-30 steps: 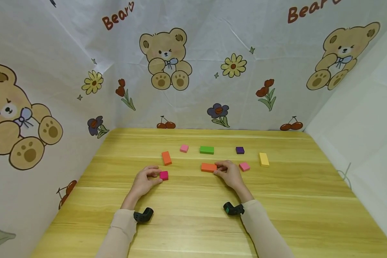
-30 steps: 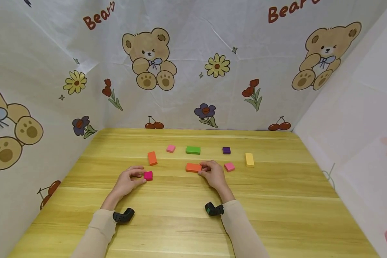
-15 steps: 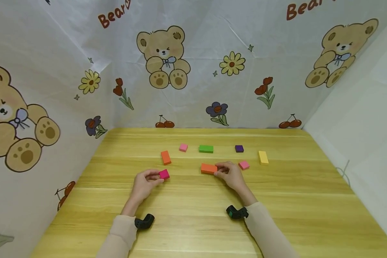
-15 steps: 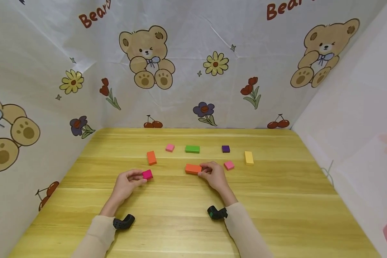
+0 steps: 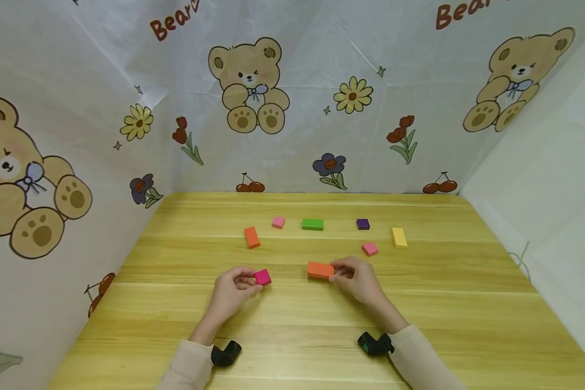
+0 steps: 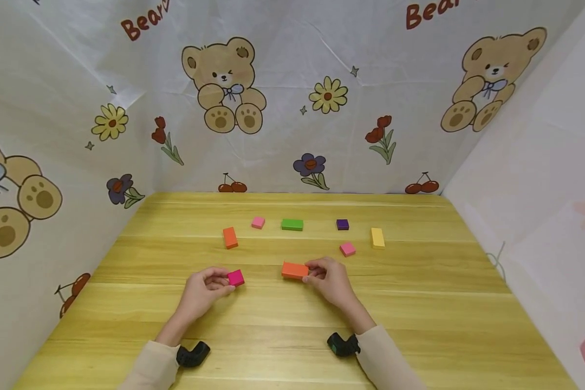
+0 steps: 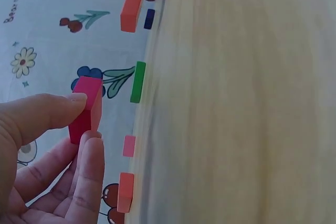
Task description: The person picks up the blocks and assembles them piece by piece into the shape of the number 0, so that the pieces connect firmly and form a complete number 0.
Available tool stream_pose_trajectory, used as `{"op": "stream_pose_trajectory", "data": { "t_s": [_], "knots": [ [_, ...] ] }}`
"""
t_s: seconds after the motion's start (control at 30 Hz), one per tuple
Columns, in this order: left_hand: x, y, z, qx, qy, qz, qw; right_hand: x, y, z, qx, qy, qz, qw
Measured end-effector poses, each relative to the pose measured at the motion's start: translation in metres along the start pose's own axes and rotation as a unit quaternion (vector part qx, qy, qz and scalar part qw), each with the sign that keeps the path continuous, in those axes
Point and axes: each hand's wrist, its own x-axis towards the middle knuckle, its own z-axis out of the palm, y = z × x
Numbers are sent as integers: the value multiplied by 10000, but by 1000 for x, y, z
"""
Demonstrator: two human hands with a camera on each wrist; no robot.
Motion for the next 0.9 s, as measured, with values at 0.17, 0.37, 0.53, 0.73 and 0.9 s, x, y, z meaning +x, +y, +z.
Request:
{"op": "stream_pose_trajectory", "data": {
  "t_s": [0.17,0.37,0.53,0.73,0.9],
  "knots": [
    [-12,2,6,-45,-127,45,9999,-18,-6,0,-31,-207,-145,9997],
    [-19,2,13,111,-260,284,9992,-36,-11,5,-140,-396,-440,9982],
    [-22,0,15,321,-329,356,9983,-46,-14,8,-30,-564,-532,9970],
    [-26,-1,20,346,-493,559,9966,-53,-15,12,94,-725,-583,9956],
    [-28,-3,26,402,-602,704,9949,-55,-16,14,133,-854,-645,9942]
  ]
}}
